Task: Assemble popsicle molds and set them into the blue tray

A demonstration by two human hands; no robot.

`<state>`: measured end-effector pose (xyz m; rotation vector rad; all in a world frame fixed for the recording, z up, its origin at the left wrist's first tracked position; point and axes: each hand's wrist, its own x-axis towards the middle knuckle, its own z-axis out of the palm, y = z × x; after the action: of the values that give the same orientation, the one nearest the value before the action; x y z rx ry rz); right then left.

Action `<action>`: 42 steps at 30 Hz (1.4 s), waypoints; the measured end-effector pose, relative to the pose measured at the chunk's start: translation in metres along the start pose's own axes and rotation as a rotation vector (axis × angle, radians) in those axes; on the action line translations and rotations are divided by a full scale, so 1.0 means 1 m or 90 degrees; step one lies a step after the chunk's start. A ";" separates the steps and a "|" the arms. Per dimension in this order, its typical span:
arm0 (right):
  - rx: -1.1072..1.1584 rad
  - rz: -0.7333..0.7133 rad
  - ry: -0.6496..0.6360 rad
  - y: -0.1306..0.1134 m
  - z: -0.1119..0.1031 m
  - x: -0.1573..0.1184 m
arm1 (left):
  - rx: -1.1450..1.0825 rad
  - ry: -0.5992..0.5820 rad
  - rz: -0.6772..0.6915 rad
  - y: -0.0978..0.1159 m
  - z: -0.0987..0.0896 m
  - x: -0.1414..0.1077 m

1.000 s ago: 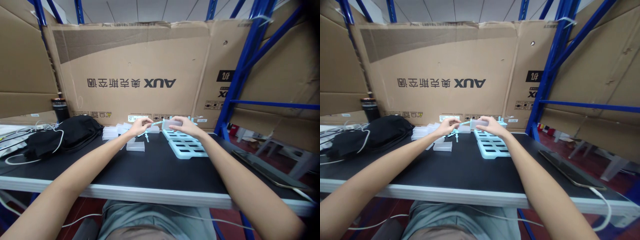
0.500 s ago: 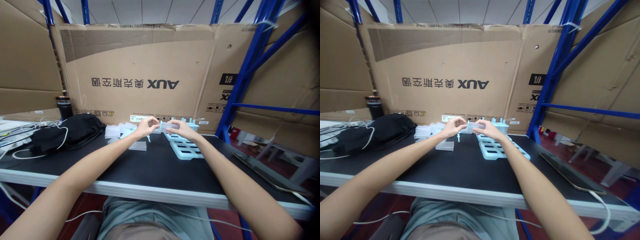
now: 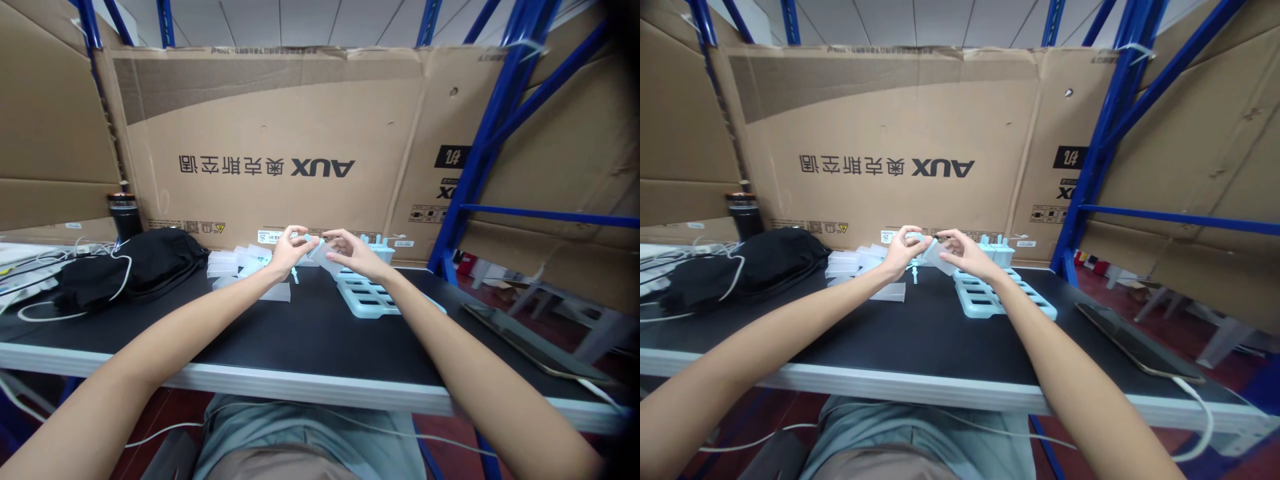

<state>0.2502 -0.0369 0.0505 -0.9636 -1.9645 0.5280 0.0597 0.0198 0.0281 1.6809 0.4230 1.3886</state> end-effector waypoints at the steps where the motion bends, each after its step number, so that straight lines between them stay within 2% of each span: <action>1: -0.006 -0.008 -0.009 -0.001 -0.001 0.000 | 0.021 -0.007 0.003 -0.001 0.001 0.001; 4: -0.041 -0.028 0.016 0.005 -0.011 0.000 | 0.101 -0.010 0.021 0.000 0.000 0.005; 7: -0.078 -0.002 0.111 0.026 -0.029 0.001 | 0.211 -0.023 0.033 0.005 -0.009 0.010; 10: -0.142 0.037 0.207 0.053 -0.047 -0.001 | 0.453 -0.146 0.064 0.017 -0.027 0.011; 13: -0.221 0.057 0.247 0.075 -0.057 -0.004 | 0.765 -0.288 0.127 0.034 -0.044 0.005; 16: -0.251 0.058 0.255 0.086 -0.060 -0.005 | 0.897 -0.375 0.045 0.048 -0.054 -0.004; 19: -0.239 0.046 0.233 0.089 -0.058 -0.004 | 0.910 -0.447 -0.046 0.053 -0.058 -0.011; 25: -0.266 0.043 0.204 0.094 -0.056 -0.001 | 0.862 -0.516 -0.094 0.041 -0.062 -0.014; 31: -0.385 0.035 0.238 0.106 -0.058 -0.002 | 0.831 -0.532 -0.005 0.024 -0.056 -0.020; 38: -0.248 0.020 0.220 0.115 -0.057 0.001 | 0.840 -0.530 0.053 0.018 -0.036 -0.034; 42: -0.240 0.021 0.233 0.115 -0.051 0.005 | 0.804 -0.552 0.063 0.018 -0.031 -0.037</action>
<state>0.3402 0.0375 0.0043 -1.2291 -1.7442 -0.0115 0.0148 -0.0038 0.0195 3.0949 0.7610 0.1894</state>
